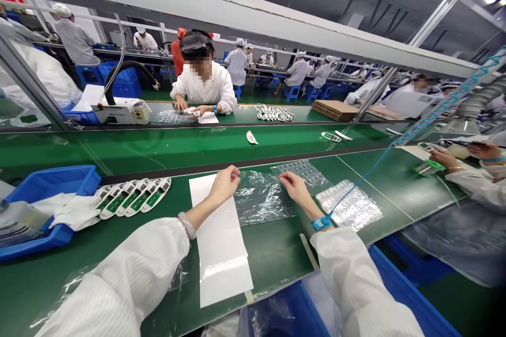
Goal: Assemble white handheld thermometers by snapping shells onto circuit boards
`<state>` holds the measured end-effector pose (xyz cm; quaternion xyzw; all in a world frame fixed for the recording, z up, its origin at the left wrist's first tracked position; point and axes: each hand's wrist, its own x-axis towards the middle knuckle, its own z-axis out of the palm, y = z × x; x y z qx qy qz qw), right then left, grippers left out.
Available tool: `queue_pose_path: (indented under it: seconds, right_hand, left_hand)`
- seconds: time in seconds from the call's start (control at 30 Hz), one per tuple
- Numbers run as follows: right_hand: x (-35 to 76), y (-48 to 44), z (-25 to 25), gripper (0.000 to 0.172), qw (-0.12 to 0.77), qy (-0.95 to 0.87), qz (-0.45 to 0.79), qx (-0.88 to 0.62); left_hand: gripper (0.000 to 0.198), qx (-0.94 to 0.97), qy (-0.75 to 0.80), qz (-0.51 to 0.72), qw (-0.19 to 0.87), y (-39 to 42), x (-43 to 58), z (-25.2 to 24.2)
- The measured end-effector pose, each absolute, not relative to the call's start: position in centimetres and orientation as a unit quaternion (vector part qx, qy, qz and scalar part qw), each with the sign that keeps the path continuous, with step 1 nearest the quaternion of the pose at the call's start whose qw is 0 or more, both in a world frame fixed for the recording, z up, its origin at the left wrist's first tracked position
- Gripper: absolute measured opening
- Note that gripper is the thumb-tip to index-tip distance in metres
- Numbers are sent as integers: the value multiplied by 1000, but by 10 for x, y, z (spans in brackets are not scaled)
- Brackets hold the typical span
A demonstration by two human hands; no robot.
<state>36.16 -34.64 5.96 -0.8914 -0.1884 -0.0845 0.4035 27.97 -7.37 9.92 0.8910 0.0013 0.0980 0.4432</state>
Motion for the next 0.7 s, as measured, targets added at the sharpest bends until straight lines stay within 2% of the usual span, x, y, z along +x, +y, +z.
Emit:
queue_pose_path:
  seconds: [0.37, 0.7]
  right_hand:
    - [363, -338, 36, 24, 347, -216, -116, -905]
    - [365, -336, 26, 24, 288, -226, -121, -923]
  left_hand:
    - [23, 911, 50, 68, 404, -67, 286, 69]
    - [32, 947, -1, 96, 307, -63, 280, 57]
